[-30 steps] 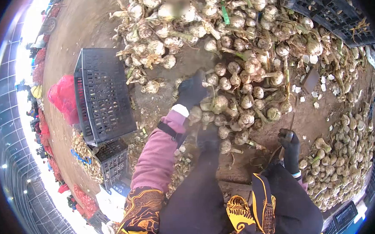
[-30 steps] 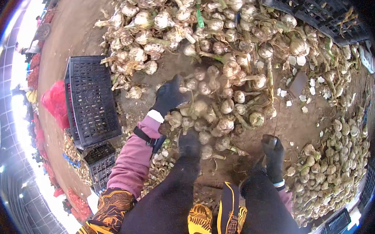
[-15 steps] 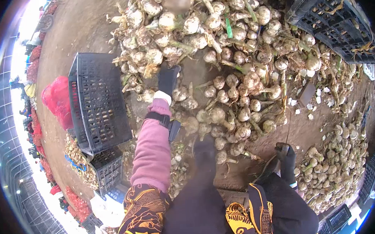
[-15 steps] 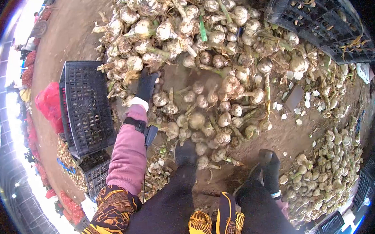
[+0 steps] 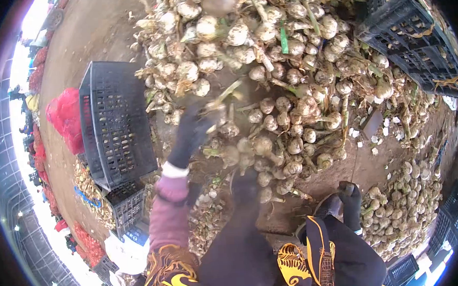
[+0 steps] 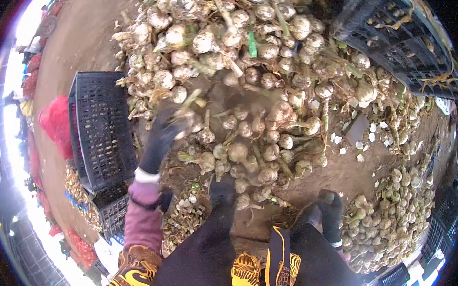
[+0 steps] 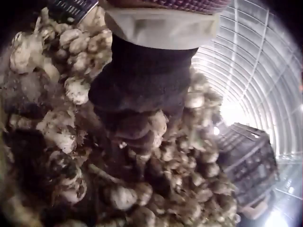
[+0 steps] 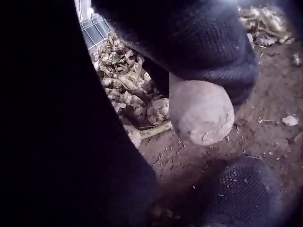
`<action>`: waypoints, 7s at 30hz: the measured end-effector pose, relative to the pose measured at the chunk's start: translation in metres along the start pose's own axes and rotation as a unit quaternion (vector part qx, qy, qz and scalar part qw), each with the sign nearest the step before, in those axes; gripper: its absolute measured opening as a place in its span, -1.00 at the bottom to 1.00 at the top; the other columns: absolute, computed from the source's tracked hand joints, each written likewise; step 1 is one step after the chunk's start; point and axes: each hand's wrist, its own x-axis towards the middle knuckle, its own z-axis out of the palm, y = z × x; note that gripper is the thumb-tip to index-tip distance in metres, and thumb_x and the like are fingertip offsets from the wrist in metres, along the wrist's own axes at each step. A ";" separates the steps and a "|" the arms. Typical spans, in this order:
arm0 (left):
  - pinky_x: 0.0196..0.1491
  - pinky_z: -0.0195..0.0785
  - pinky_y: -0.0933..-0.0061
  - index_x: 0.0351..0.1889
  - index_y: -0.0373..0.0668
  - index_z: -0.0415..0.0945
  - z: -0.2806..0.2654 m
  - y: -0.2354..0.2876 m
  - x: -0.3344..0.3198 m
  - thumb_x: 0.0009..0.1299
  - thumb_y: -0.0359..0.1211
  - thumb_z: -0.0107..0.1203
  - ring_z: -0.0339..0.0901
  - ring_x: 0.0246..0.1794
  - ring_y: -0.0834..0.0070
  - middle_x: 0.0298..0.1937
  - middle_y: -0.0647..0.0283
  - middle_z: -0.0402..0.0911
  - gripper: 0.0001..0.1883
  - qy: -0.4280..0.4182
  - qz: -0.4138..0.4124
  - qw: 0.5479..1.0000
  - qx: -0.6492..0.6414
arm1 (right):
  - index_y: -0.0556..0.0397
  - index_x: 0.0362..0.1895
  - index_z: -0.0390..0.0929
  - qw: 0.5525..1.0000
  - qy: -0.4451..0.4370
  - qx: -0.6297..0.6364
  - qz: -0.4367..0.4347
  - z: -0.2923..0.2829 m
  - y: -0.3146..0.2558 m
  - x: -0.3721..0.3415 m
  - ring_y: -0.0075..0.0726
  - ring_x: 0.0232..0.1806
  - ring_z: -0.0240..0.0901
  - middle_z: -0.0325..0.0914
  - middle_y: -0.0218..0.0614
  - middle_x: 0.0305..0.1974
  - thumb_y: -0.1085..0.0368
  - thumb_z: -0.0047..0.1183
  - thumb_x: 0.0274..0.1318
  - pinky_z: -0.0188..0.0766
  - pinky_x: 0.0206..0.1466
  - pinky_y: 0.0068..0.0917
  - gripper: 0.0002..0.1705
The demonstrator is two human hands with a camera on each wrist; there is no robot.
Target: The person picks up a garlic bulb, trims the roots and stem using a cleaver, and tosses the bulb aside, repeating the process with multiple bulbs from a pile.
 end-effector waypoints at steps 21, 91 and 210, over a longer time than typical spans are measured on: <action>0.42 0.03 0.19 0.52 -0.13 -0.27 -0.116 -0.120 0.055 0.19 0.04 0.18 0.09 0.45 -0.05 0.50 -0.15 -0.03 0.08 0.145 -0.409 0.823 0.366 | 0.17 -0.11 0.53 0.999 -0.023 -0.015 -0.023 -0.080 0.038 -0.008 -0.44 -0.23 0.48 0.58 -0.36 -0.23 0.33 0.15 0.05 0.45 -0.18 -0.45 -0.70; -0.33 0.48 0.59 0.02 -0.18 0.51 0.005 -0.034 0.011 0.44 -0.20 0.07 0.58 -0.28 0.56 -0.16 0.24 0.62 -0.68 0.110 0.049 0.990 -0.079 | 0.19 -0.03 0.53 0.995 0.048 0.081 -0.031 -0.045 -0.012 -0.063 -0.47 -0.21 0.47 0.57 -0.37 -0.23 0.40 0.12 -0.08 0.42 -0.11 -0.52 -0.58; -0.02 0.51 0.37 0.30 -0.24 0.18 0.242 0.116 -0.254 0.27 -0.42 0.18 0.55 0.00 0.38 0.13 0.11 0.46 -0.37 -0.222 -0.286 0.869 -0.337 | 0.00 -0.55 0.50 0.922 -0.040 -0.173 -0.343 0.005 -0.004 -0.124 0.06 -0.39 0.51 0.49 -0.17 -0.47 0.21 0.19 -0.32 0.41 -0.33 -0.14 -0.80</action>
